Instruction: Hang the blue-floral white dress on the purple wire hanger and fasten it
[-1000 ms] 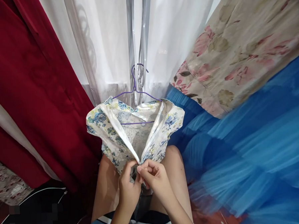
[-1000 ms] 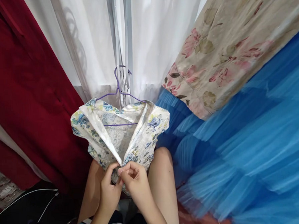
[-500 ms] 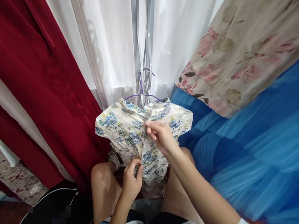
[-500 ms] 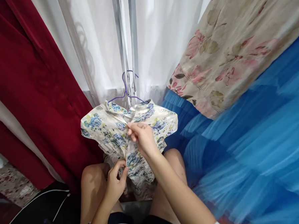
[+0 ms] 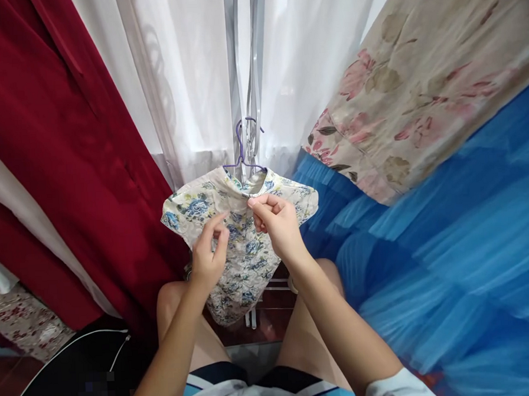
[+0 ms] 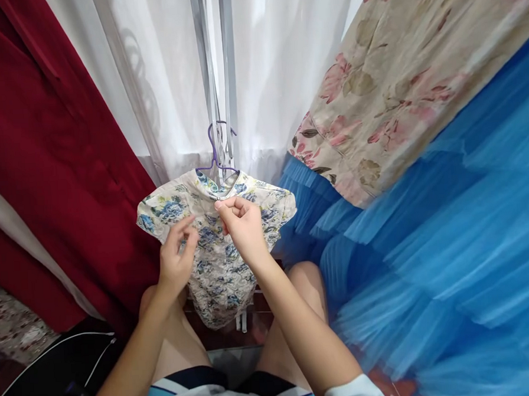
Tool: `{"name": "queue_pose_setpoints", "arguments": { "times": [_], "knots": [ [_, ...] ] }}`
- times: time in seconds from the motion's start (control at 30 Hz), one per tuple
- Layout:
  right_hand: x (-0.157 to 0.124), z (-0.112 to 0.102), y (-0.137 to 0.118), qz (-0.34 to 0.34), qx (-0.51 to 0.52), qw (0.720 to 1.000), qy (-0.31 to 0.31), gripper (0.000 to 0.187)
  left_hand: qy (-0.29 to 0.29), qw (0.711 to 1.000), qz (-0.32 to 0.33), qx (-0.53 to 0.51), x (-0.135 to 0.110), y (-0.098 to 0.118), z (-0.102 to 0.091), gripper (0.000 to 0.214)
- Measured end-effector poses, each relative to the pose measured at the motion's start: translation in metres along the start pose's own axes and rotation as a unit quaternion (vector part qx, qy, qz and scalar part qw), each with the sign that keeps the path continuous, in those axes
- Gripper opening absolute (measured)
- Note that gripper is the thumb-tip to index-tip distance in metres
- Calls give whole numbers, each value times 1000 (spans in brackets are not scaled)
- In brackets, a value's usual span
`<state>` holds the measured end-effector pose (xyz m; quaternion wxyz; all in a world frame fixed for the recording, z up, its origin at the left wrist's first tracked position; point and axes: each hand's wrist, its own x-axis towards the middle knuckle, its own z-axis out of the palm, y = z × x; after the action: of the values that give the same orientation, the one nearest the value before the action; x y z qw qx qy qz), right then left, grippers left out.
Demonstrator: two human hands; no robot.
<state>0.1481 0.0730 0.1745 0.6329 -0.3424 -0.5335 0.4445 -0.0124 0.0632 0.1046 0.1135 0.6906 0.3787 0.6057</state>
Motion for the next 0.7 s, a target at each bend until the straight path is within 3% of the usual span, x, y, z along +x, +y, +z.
{"name": "queue_pose_setpoints", "arguments": {
  "times": [0.1,0.2,0.27,0.37,0.47,0.53,0.6,0.7],
  "knots": [
    [-1,2,-1,-3,-18,1000,-16,30,-61,995,81,25,55,22,-3,28],
    [3,3,9,1,-16,999,-31,34,-105,981,136,85,81,28,1,23],
    [9,4,19,-3,-20,999,-30,35,-87,975,168,117,86,29,4,21],
    [20,1,37,-17,-43,999,-17,32,-13,977,180,111,92,27,0,18],
    [22,-5,51,-8,-73,997,-17,29,118,986,114,33,106,13,-18,20],
    [15,-12,55,9,-88,996,-24,28,213,975,33,-59,117,-11,-34,21],
    [3,-18,53,18,-104,994,-42,28,298,934,-90,-177,121,-43,-51,19],
    [-19,-28,47,12,-128,989,-71,27,385,832,-272,-293,106,-89,-64,21]
  ]
}}
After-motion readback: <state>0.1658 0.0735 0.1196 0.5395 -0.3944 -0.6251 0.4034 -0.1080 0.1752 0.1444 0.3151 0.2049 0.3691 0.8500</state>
